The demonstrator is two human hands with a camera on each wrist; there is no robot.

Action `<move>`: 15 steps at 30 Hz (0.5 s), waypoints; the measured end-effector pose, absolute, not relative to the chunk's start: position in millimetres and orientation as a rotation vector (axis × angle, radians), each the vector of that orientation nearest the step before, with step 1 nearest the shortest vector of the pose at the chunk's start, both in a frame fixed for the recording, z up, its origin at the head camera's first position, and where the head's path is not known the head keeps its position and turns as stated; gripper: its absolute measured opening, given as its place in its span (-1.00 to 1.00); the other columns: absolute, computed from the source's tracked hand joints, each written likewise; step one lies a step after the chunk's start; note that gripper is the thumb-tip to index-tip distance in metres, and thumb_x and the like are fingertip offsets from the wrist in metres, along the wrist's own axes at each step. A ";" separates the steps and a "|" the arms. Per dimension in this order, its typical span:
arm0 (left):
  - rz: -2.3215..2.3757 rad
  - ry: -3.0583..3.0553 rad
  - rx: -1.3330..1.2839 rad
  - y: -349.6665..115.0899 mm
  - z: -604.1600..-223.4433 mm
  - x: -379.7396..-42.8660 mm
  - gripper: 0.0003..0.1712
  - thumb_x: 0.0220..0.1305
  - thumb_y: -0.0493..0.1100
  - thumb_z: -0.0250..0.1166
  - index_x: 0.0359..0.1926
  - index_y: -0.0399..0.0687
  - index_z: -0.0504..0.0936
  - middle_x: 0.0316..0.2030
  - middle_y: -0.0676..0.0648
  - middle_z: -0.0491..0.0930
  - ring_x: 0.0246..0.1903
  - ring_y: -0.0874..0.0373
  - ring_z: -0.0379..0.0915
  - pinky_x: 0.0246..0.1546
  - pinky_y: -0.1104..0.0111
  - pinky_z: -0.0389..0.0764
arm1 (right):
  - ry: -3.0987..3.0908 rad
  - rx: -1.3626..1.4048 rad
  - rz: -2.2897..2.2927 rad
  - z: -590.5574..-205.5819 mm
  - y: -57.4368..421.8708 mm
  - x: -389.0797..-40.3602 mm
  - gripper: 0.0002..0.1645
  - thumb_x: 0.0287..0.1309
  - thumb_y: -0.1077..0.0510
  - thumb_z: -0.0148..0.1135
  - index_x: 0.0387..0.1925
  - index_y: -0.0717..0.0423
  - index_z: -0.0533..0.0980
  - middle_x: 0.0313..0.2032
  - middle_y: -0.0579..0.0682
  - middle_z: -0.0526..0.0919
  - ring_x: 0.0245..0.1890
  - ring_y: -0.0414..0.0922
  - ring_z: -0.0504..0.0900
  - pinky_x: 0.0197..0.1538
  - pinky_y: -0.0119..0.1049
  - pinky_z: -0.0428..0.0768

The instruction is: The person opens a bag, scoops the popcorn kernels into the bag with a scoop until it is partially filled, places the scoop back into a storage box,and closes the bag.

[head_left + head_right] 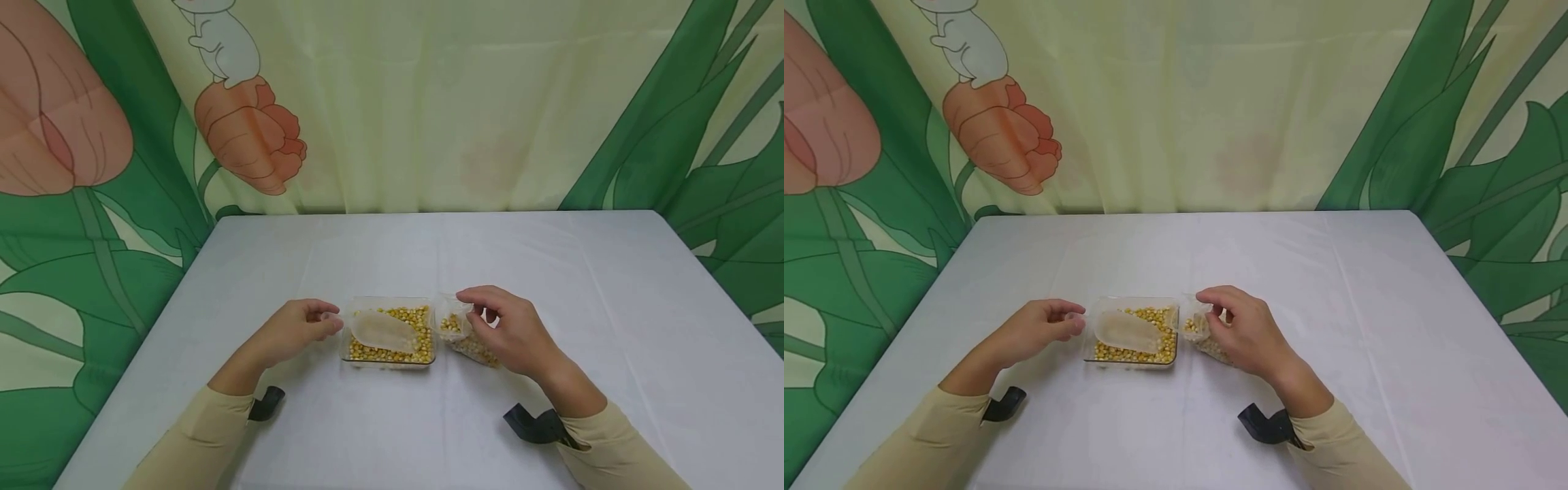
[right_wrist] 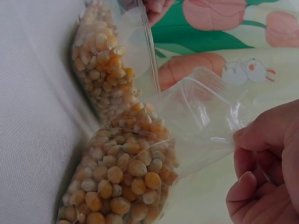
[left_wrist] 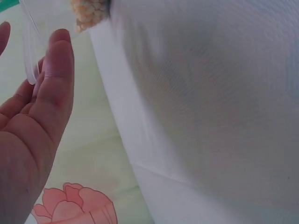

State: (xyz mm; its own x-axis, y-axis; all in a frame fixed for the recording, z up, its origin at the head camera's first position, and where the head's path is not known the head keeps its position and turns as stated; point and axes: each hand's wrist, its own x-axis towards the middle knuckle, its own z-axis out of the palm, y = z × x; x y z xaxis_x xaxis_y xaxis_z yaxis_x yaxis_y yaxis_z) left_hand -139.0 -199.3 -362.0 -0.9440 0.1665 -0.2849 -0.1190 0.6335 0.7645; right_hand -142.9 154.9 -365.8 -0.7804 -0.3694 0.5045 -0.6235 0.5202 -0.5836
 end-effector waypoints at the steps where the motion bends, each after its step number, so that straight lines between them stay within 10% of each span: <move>1: 1.195 2.539 0.033 -199.2 -361.6 -138.9 -0.44 0.34 0.07 0.35 0.19 -0.22 0.58 -0.16 -0.05 0.61 -0.16 0.08 0.53 -0.12 0.20 0.58 | -2.449 0.825 1.131 -365.7 155.0 -142.7 -0.62 0.08 0.52 0.29 -0.06 0.23 0.66 -0.24 -0.09 0.66 -0.37 -0.25 0.49 -0.38 -0.22 0.56; 15: 1.169 2.743 -0.081 -199.0 -339.2 -138.1 -0.29 0.37 0.08 0.31 0.34 -0.30 0.41 0.15 -0.21 0.57 0.15 -0.09 0.50 0.12 0.04 0.53 | -2.548 0.685 1.224 -361.2 154.0 -141.0 -0.73 0.19 0.44 0.26 -0.09 0.20 0.68 -0.32 -0.01 0.66 -0.39 -0.17 0.48 -0.38 -0.38 0.49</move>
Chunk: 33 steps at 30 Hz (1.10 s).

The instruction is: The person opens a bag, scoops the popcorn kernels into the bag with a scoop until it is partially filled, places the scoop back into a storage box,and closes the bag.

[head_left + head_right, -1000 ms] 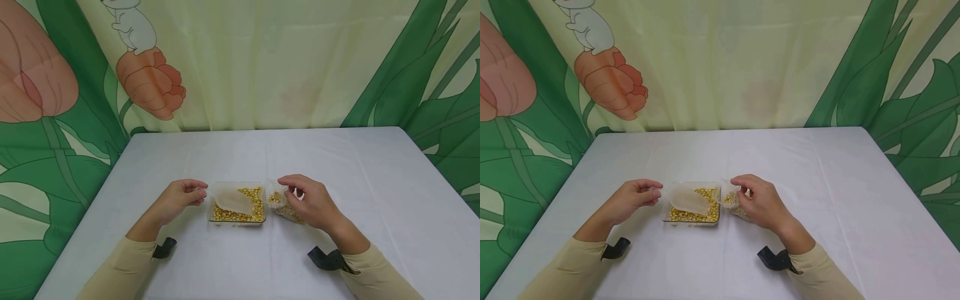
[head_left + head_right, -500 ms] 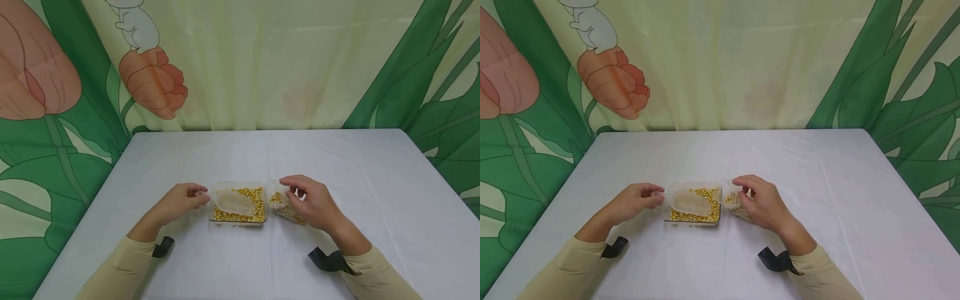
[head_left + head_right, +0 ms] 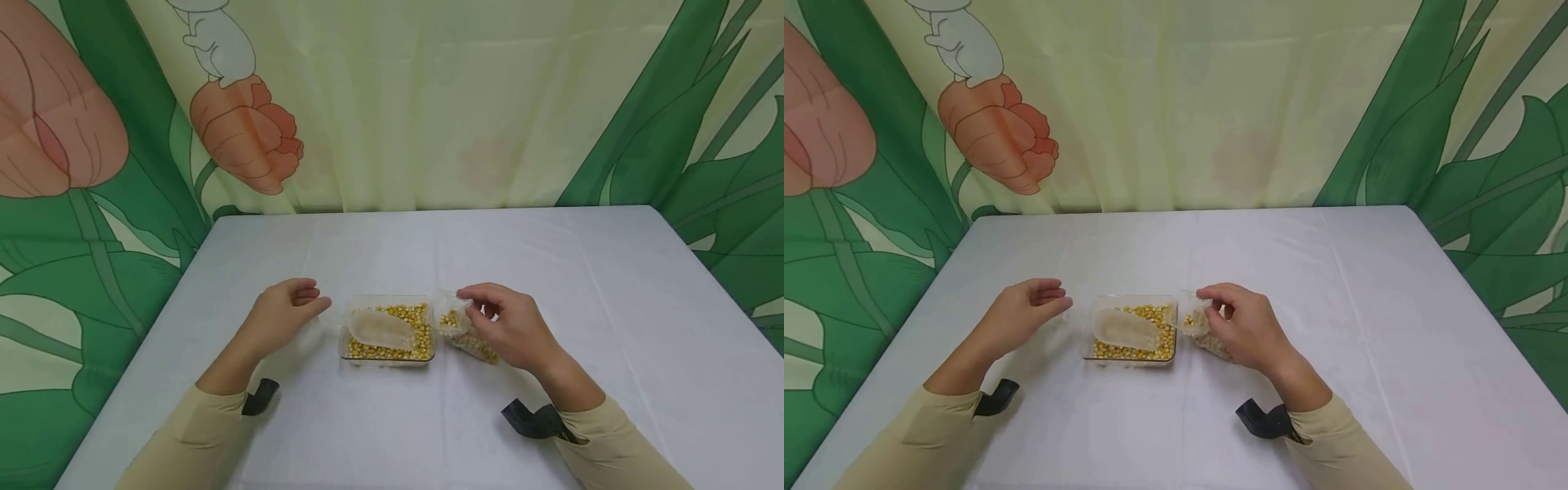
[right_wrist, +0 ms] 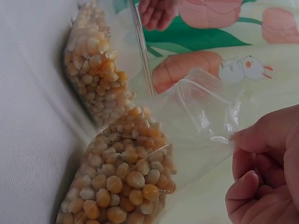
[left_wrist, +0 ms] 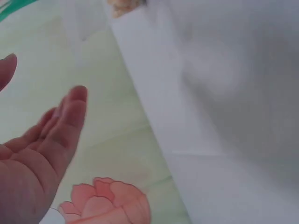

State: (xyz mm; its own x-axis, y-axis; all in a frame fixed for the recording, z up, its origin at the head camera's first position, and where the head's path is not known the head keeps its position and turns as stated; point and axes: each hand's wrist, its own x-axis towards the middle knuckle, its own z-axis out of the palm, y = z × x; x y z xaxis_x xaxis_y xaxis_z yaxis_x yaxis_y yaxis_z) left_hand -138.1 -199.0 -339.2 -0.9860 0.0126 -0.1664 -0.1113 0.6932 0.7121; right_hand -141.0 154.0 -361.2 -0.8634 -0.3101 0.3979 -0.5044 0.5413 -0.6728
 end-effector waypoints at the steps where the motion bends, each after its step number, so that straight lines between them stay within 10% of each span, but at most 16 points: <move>1: 1.195 2.748 -0.072 -197.4 -336.5 -137.4 -0.30 0.36 0.07 0.32 0.33 -0.29 0.42 0.14 -0.20 0.58 0.14 -0.08 0.51 0.11 0.06 0.55 | -2.551 0.679 1.229 -360.5 153.3 -140.8 -0.74 0.19 0.43 0.26 -0.10 0.21 0.68 -0.31 0.00 0.67 -0.39 -0.16 0.48 -0.38 -0.38 0.49; 33: 0.863 2.560 0.728 -77.6 -298.3 -169.1 -0.42 0.35 -0.39 0.24 0.38 -0.21 0.42 0.19 -0.14 0.58 0.15 0.09 0.53 0.13 0.35 0.51 | -2.420 0.768 1.452 -350.6 160.7 -140.9 -0.66 0.11 0.58 0.23 -0.15 0.25 0.69 -0.19 0.04 0.72 -0.34 -0.22 0.57 -0.29 -0.47 0.57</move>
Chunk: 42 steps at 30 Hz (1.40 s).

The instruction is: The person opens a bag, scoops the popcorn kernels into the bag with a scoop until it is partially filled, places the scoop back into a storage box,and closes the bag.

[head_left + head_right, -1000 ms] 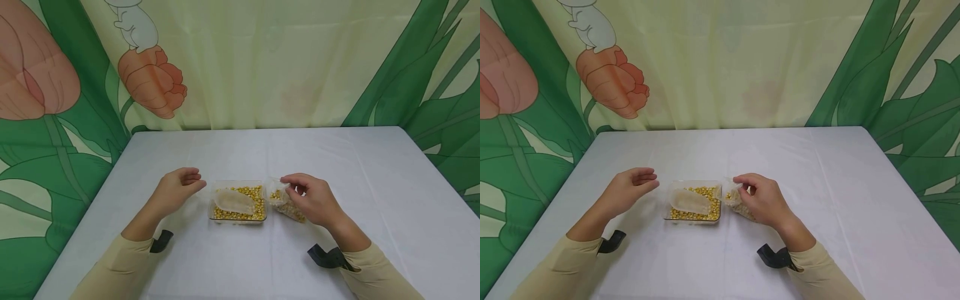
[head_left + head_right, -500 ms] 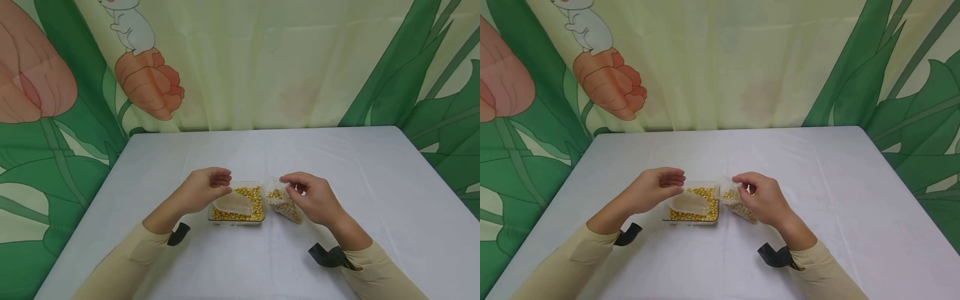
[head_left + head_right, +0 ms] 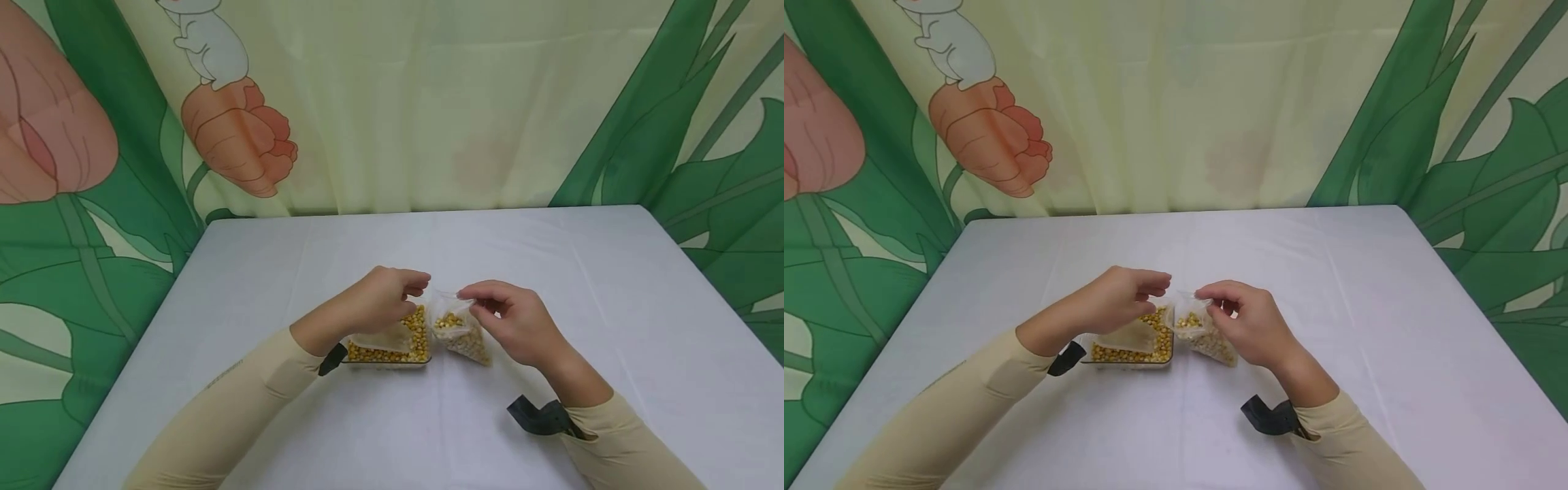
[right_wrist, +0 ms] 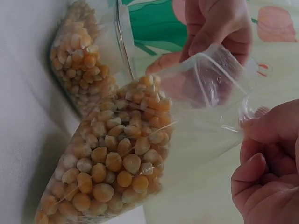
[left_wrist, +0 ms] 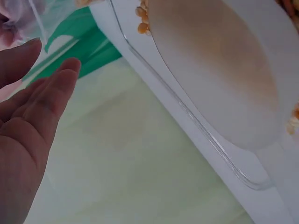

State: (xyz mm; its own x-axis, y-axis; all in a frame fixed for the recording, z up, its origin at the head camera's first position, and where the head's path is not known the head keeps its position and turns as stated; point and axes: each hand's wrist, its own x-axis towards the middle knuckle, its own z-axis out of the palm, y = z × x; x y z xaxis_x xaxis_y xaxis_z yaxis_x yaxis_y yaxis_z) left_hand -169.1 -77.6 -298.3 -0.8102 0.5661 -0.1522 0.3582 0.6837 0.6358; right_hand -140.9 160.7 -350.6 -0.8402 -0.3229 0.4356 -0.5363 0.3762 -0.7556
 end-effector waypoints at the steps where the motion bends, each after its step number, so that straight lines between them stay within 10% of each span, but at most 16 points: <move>1: 0.861 2.552 0.754 -73.9 -298.9 -171.0 -0.43 0.34 -0.40 0.24 0.36 -0.22 0.44 0.17 -0.14 0.59 0.14 0.10 0.55 0.12 0.37 0.52 | -2.404 0.775 1.479 -350.3 161.9 -140.9 -0.66 0.10 0.59 0.23 -0.16 0.27 0.69 -0.19 0.05 0.73 -0.32 -0.23 0.59 -0.28 -0.48 0.58; 18: 0.823 2.514 0.922 -50.5 -300.7 -176.6 -0.98 0.29 -0.21 0.41 -0.27 -0.06 0.75 -0.45 0.16 0.67 -0.39 0.34 0.55 -0.30 0.49 0.55 | -2.408 0.787 1.720 -352.1 178.4 -148.6 -0.76 0.17 0.55 0.21 -0.12 0.40 0.63 -0.17 0.15 0.72 -0.21 -0.29 0.67 -0.16 -0.47 0.63; 42: 1.099 2.411 0.743 -57.1 -298.5 -176.7 -0.88 0.42 -0.13 0.27 -0.27 0.04 0.71 -0.39 0.15 0.68 -0.34 0.21 0.56 -0.30 0.37 0.57 | -2.495 0.776 1.678 -346.2 185.3 -147.9 -0.75 0.27 0.49 0.18 -0.05 0.36 0.63 -0.08 0.20 0.69 -0.15 -0.27 0.64 -0.12 -0.48 0.60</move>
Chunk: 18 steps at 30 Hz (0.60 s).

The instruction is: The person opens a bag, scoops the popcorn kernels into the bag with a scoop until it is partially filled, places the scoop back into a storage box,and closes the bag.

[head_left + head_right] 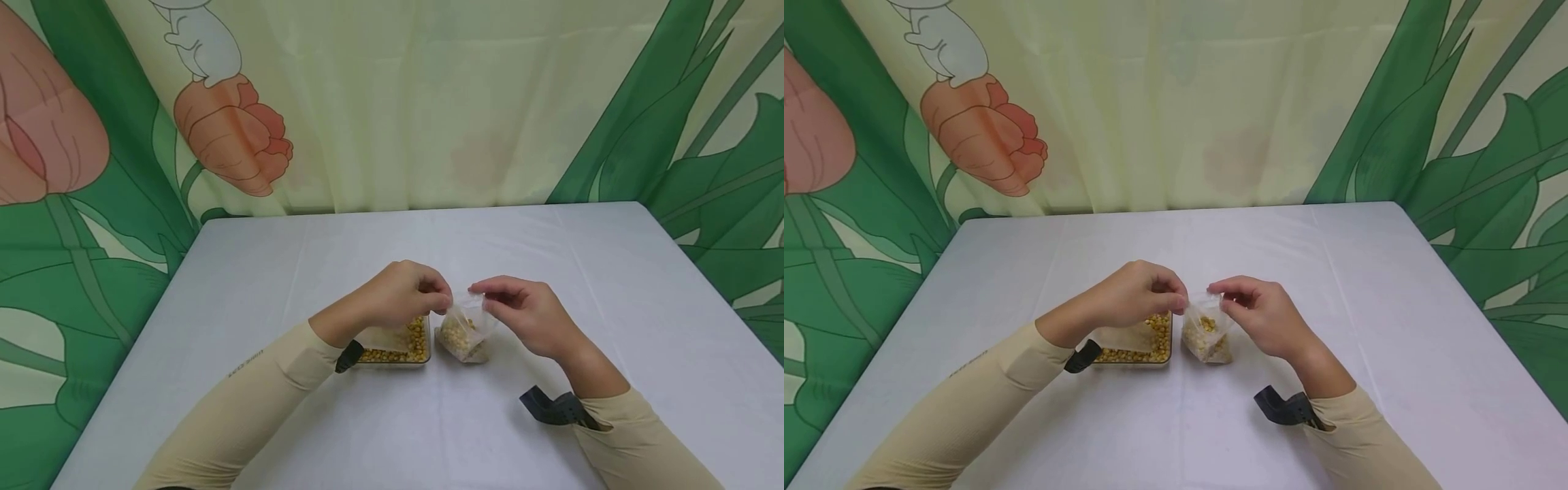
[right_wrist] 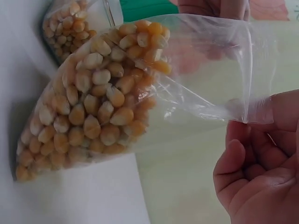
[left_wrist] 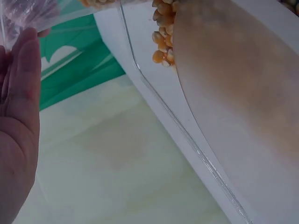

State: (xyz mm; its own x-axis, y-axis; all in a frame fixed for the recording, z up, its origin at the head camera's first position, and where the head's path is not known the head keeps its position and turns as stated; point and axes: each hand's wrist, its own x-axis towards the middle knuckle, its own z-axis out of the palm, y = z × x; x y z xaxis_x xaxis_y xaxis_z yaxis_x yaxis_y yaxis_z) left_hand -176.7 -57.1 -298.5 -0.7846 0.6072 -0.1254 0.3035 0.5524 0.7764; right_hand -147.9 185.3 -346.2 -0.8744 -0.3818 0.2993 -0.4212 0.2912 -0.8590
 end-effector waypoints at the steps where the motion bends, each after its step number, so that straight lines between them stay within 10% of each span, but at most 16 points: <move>1: 1.106 2.413 0.727 -57.6 -298.3 -177.0 -0.88 0.43 -0.14 0.27 -0.27 0.02 0.71 -0.38 0.14 0.69 -0.34 0.20 0.56 -0.30 0.37 0.57 | -2.498 0.773 1.669 -345.7 185.2 -147.8 -0.74 0.28 0.48 0.18 -0.03 0.35 0.63 -0.07 0.19 0.69 -0.14 -0.27 0.63 -0.12 -0.49 0.60; 18: 1.142 2.500 0.560 -54.8 -296.9 -176.2 -0.85 0.43 -0.14 0.22 -0.25 -0.03 0.70 -0.40 0.10 0.67 -0.36 0.17 0.56 -0.35 0.35 0.56 | -2.557 0.692 1.451 -345.7 198.9 -138.9 -0.74 0.16 0.33 0.40 -0.08 0.17 0.65 -0.21 -0.04 0.68 -0.26 -0.21 0.56 -0.24 -0.44 0.54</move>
State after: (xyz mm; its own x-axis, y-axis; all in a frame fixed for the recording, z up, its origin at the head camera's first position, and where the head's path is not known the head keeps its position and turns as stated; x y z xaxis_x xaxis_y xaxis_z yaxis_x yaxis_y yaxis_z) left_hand -176.2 -54.8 -296.9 -0.8664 0.4803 -0.1366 0.2112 0.6004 0.7713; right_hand -138.9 198.9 -345.7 -0.8882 -0.3281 0.3217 -0.4444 0.4354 -0.7829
